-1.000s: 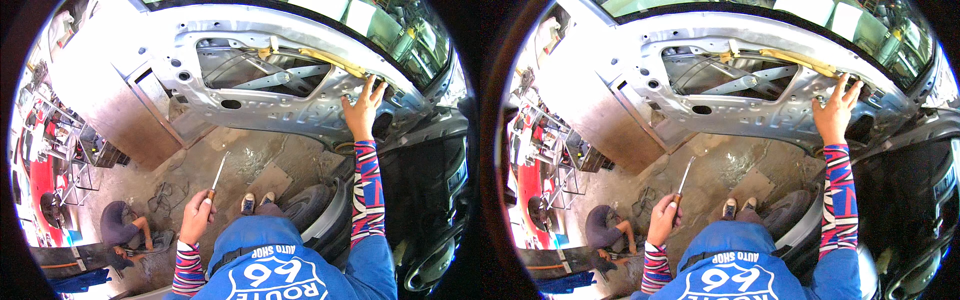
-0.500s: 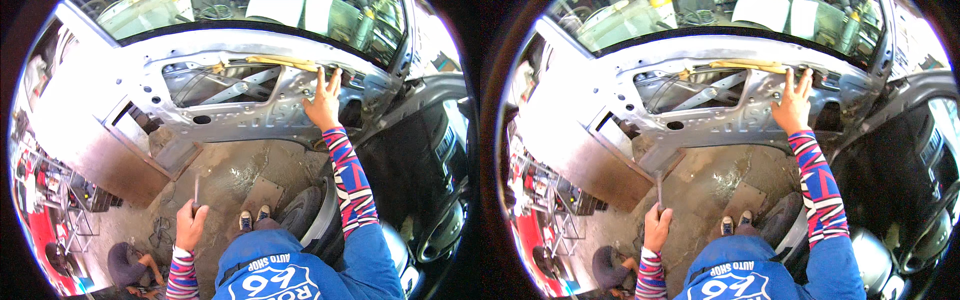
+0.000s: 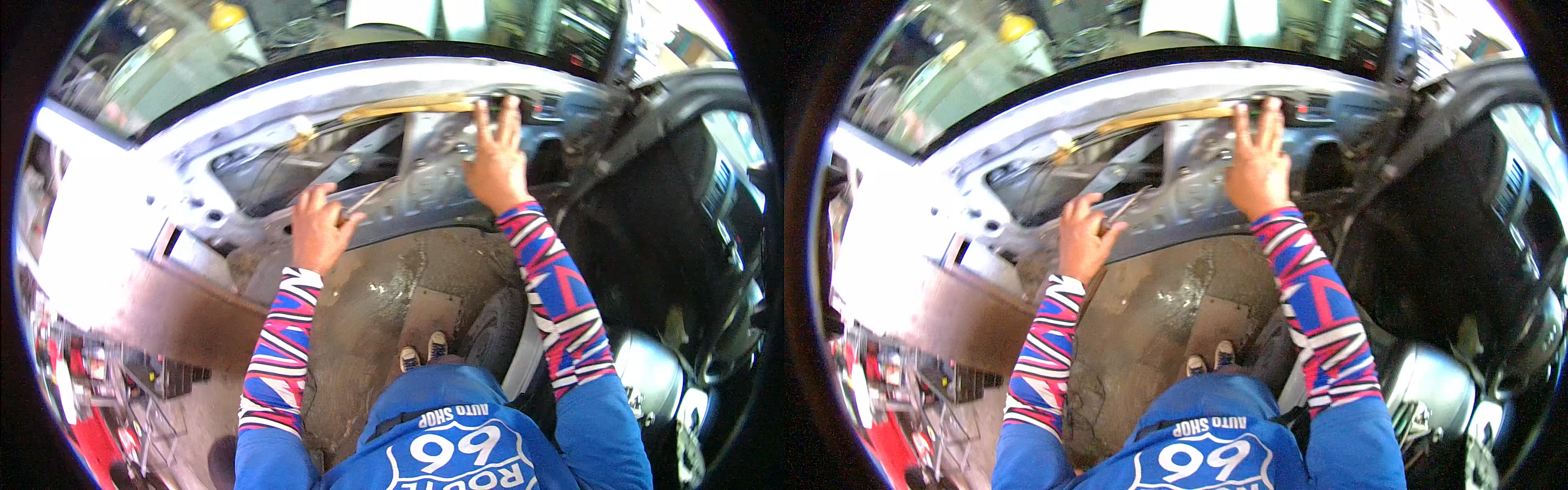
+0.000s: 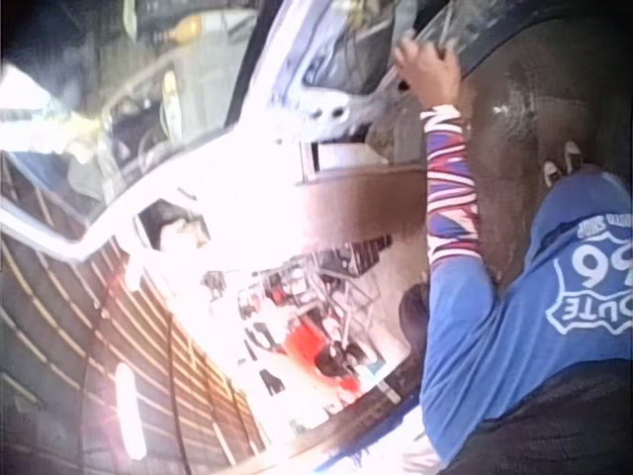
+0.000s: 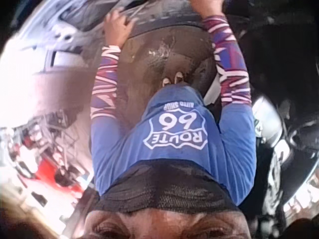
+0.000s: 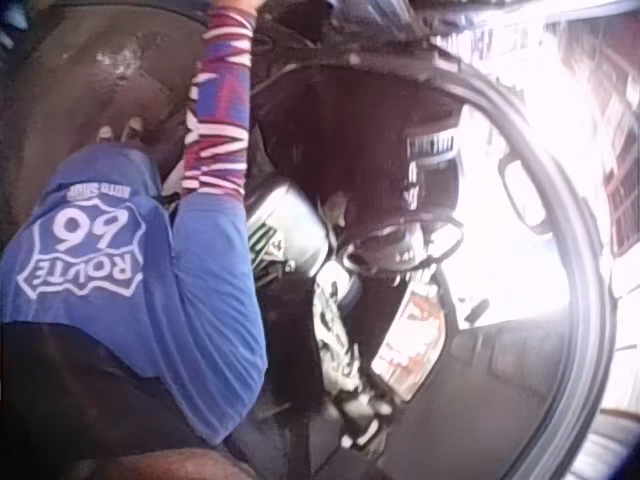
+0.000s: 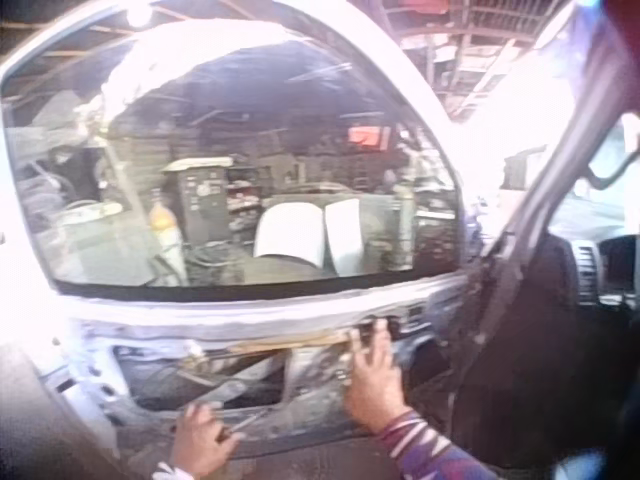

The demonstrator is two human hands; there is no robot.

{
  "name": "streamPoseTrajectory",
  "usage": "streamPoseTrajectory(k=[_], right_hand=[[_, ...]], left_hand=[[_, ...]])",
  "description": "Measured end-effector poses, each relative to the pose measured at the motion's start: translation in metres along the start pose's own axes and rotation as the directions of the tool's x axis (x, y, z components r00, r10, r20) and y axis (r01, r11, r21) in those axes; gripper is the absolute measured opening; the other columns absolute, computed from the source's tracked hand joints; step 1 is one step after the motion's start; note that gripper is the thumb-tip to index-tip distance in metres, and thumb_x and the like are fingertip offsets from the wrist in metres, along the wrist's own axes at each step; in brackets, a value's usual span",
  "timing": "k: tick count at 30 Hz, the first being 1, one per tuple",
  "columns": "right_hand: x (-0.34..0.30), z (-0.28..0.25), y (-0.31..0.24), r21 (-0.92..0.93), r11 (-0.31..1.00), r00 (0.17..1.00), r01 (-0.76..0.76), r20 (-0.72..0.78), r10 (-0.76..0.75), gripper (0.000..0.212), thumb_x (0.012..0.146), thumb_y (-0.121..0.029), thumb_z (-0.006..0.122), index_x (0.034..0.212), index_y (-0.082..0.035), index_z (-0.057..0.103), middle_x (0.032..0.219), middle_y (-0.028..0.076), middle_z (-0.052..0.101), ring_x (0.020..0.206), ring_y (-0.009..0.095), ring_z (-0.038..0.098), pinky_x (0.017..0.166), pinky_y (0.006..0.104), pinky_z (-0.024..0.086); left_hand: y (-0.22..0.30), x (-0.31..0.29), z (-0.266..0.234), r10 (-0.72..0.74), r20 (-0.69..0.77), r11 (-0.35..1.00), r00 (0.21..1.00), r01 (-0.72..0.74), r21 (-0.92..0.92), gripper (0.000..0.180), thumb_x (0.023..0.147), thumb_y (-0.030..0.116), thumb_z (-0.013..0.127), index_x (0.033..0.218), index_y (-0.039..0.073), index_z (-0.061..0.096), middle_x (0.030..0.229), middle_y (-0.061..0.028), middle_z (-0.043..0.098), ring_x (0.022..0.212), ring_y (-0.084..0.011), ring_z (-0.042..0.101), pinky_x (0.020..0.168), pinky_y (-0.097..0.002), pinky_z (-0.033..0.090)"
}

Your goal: The person uses a socket wrench to loosen bolts on the interior side of a car door, then uses a screwdriver to pry off the door panel. The panel is removed and set aside, exposing the door's internal structure.

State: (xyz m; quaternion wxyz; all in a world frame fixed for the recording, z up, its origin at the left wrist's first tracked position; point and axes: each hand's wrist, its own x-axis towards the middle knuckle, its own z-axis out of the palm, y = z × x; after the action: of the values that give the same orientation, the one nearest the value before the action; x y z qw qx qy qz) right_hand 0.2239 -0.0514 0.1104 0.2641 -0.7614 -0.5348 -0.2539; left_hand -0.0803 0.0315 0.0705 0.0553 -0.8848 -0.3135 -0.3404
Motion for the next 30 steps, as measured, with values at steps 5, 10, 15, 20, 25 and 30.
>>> streamPoseTrajectory(k=[5, 10, 15, 20, 25, 30], right_hand=[[0.002, -0.006, 0.006, 0.05, 0.998, 0.994, -0.023, 0.11, 0.017, 0.091, 0.078, -0.006, 0.064, 0.16, -0.012, 0.027, 0.166, 0.03, 0.005, 0.153, 0.045, 0.018, 0.098, 0.0619, 0.049], [0.002, -0.023, 0.042, 0.554, 0.831, 0.992, 0.052, 0.067, -0.107, 0.079, 0.079, -0.006, 0.07, 0.152, -0.007, 0.041, 0.163, 0.03, 0.02, 0.147, 0.046, 0.032, 0.113, 0.0468, 0.041], [-0.064, -0.002, 0.106, 0.597, 0.797, 0.942, -0.09, -0.208, 0.263, 0.034, 0.085, 0.003, 0.065, 0.119, -0.002, 0.066, 0.131, 0.016, 0.063, 0.117, 0.032, 0.061, 0.099, 0.0388, 0.05], [-0.128, 0.118, 0.093, 0.585, 0.108, 0.446, -0.804, 0.472, 0.76, 0.023, 0.094, -0.012, 0.067, 0.109, 0.004, 0.072, 0.101, 0.017, 0.075, 0.093, 0.024, 0.071, 0.085, 0.036, 0.054], [-0.117, 0.2, 0.039, 0.62, -0.57, 0.197, -0.54, 0.751, 0.63, 0.023, 0.094, -0.02, 0.073, 0.108, -0.004, 0.065, 0.088, 0.002, 0.067, 0.07, 0.016, 0.062, 0.065, 0.0322, 0.054], [-0.104, 0.204, 0.026, 0.619, -0.67, 0.12, -0.41, 0.765, 0.633, 0.027, 0.09, -0.021, 0.08, 0.101, -0.006, 0.059, 0.086, 0.004, 0.065, 0.068, 0.018, 0.062, 0.06, 0.0332, 0.055]], left_hand=[[-0.022, 0.018, 0.05, -0.034, -0.11, 0.999, 0.993, 0.037, 0.029, 0.035, 0.082, 0.035, 0.079, 0.093, 0.007, 0.061, 0.108, -0.0078, 0.06, 0.104, -0.0319, 0.056, 0.092, -0.0478, 0.04], [-0.033, -0.007, 0.067, -0.04, -0.077, 0.996, 0.996, 0.045, 0.073, 0.033, 0.084, 0.031, 0.077, 0.096, 0.007, 0.058, 0.114, -0.0111, 0.061, 0.115, -0.0335, 0.055, 0.109, -0.0523, 0.035], [-0.033, -0.023, 0.079, -0.049, -0.025, 0.99, 0.998, 0.052, 0.132, 0.034, 0.084, 0.031, 0.078, 0.098, 0.008, 0.058, 0.128, -0.0122, 0.056, 0.126, -0.0353, 0.048, 0.118, -0.0555, 0.026], [-0.039, -0.024, 0.087, -0.043, -0.025, 0.989, 0.999, 0.046, 0.139, 0.036, 0.088, 0.037, 0.074, 0.098, 0.007, 0.058, 0.128, -0.0137, 0.055, 0.127, -0.0356, 0.047, 0.117, -0.0569, 0.025], [-0.042, -0.025, 0.086, -0.033, 0.001, 0.989, 0.999, 0.033, 0.146, 0.035, 0.093, 0.037, 0.07, 0.098, 0.005, 0.057, 0.131, -0.0151, 0.055, 0.128, -0.0359, 0.046, 0.117, -0.057, 0.025], [-0.039, -0.026, 0.088, -0.085, 0.018, 0.983, 0.996, 0.081, 0.165, 0.032, 0.095, 0.035, 0.069, 0.097, 0.006, 0.056, 0.129, -0.0144, 0.056, 0.129, -0.036, 0.046, 0.118, -0.0566, 0.024]])
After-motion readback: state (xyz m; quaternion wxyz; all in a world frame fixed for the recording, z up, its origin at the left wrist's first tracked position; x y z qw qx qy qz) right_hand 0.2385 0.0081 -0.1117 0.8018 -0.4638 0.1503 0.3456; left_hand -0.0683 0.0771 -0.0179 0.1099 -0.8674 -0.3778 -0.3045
